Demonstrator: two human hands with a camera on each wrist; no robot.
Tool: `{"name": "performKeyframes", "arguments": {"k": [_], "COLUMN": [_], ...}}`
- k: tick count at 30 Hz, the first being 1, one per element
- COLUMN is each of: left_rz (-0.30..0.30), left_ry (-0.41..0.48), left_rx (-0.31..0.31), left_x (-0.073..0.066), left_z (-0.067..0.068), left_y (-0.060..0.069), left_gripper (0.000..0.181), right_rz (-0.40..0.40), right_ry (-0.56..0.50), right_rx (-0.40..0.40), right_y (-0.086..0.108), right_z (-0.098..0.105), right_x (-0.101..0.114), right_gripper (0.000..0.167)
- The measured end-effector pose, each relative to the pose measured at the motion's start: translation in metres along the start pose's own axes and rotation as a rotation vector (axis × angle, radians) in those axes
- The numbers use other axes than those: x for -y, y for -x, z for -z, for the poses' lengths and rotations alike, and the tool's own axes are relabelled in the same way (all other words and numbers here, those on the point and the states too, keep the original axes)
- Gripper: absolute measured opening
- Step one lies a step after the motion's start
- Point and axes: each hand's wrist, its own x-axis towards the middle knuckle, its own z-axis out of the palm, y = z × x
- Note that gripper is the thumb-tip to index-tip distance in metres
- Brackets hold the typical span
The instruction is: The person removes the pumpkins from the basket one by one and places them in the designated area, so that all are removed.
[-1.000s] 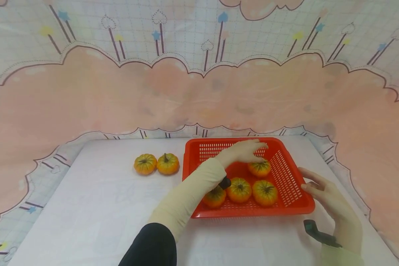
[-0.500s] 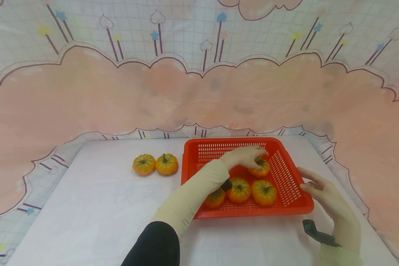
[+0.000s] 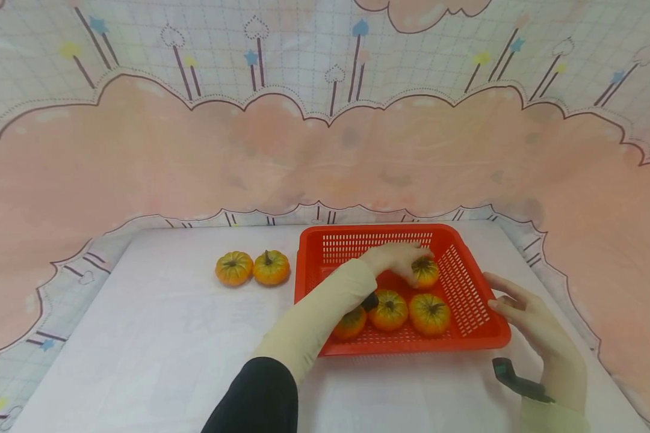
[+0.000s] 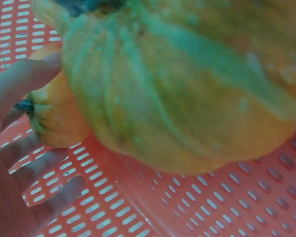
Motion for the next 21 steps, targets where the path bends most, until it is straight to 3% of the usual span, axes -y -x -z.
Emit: {"name": "performKeyframes", "arguments": {"k": [14, 21], "left_rz": [0.018, -0.001], "left_ry": [0.036, 0.012], "left_rx": [0.004, -0.015], "left_x": [0.0, 0.002], "left_z": [-0.014, -0.015], "left_y": [-0.006, -0.009], "left_gripper": [0.078, 0.076], "right_rz": [0.042, -0.02], "right_ry": [-0.024, -0.014], "right_rx": [-0.006, 0.004], "right_y": [0.001, 0.0], "right_z": [-0.001, 0.0], "right_x": [-0.001, 0.001], "right_gripper": [0.061, 0.066]}}
